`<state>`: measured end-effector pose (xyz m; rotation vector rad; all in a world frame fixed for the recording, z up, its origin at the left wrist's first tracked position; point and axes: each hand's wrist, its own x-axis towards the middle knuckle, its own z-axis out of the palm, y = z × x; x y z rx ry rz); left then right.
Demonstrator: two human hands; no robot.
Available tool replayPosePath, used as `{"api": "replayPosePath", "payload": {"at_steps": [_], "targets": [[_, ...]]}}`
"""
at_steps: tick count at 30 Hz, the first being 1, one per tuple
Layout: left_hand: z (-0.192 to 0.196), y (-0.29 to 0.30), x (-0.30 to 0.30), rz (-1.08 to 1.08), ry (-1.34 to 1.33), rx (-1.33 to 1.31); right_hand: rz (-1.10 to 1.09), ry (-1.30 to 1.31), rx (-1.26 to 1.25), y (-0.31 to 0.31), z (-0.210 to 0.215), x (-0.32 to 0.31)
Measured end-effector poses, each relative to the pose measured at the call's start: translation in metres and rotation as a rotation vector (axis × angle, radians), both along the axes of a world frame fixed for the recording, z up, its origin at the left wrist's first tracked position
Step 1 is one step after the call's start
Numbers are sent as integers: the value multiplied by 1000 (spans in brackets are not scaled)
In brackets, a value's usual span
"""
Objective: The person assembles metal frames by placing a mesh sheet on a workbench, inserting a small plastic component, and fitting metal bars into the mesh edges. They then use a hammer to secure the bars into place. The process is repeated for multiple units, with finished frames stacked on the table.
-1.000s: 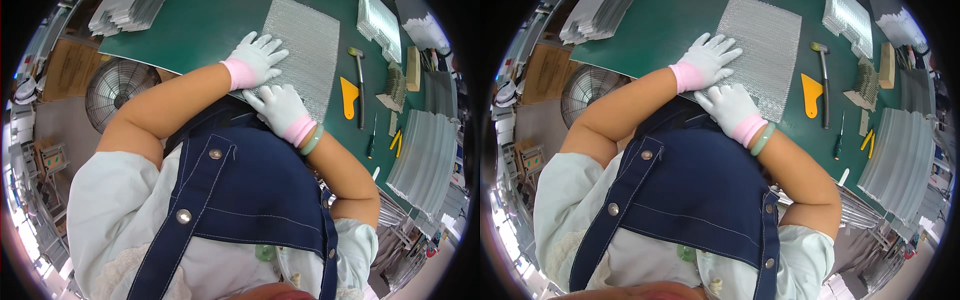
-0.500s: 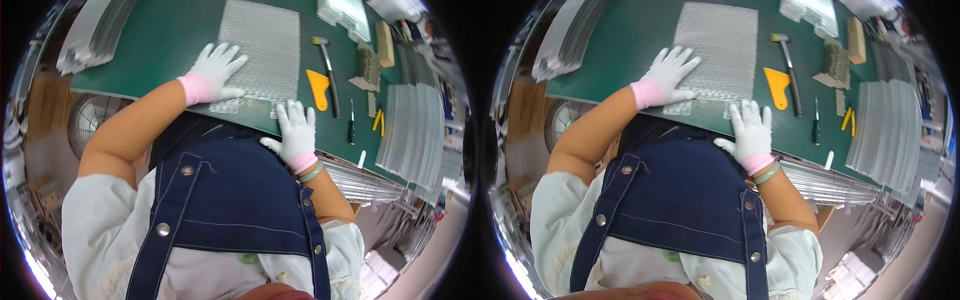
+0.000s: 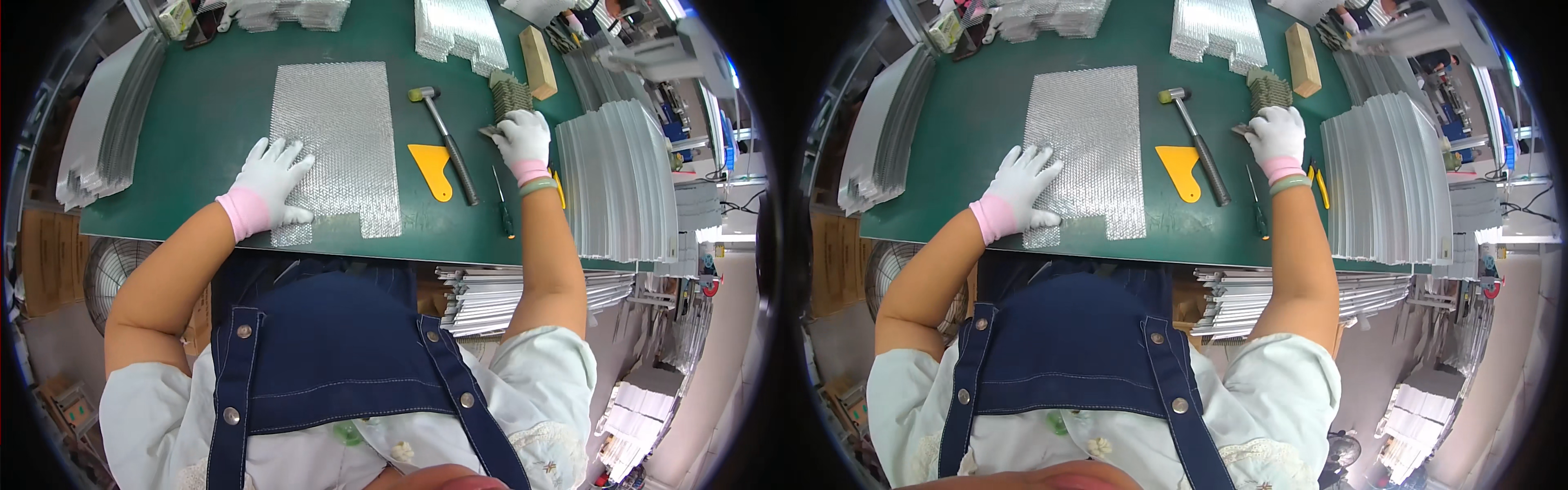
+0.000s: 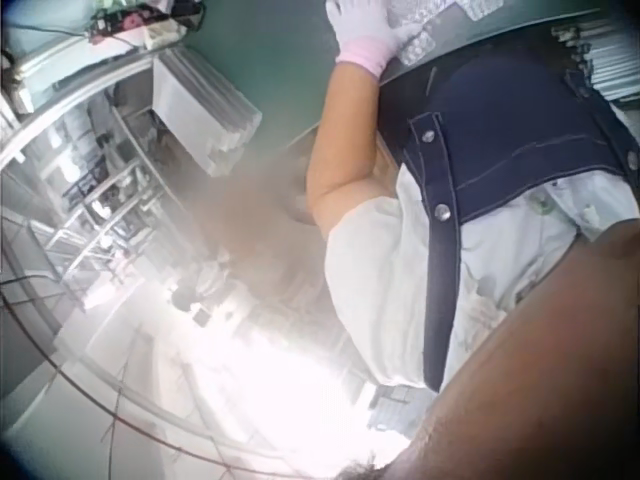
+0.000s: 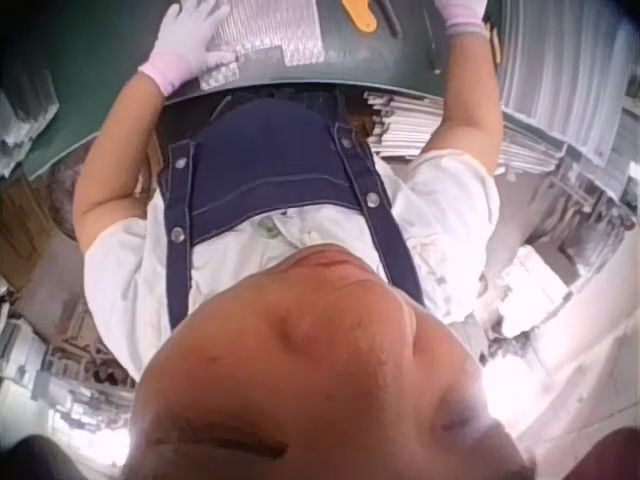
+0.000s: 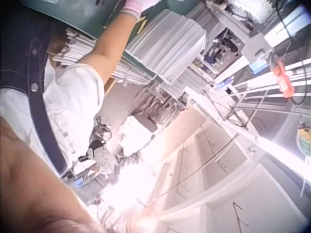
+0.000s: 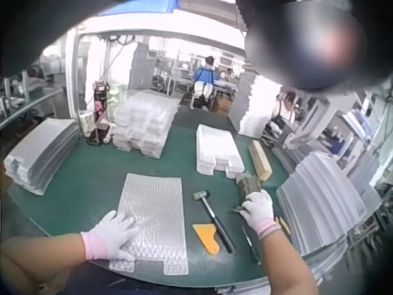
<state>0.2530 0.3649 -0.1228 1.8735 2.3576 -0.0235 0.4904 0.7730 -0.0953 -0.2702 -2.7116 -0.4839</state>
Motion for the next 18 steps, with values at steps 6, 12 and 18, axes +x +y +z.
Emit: {"api": "replayPosePath", "payload": {"at_steps": [6,12,18], "targets": [[3,-16,6,-79,-59,44,-99,781,-1188,-80,56,11],[26,-31,35,-12,101,217,-271,176,-2565,-261,-10,85],[-15,-127,80,693,-809,552,-541,346,-3080,-340,-89,90]]}}
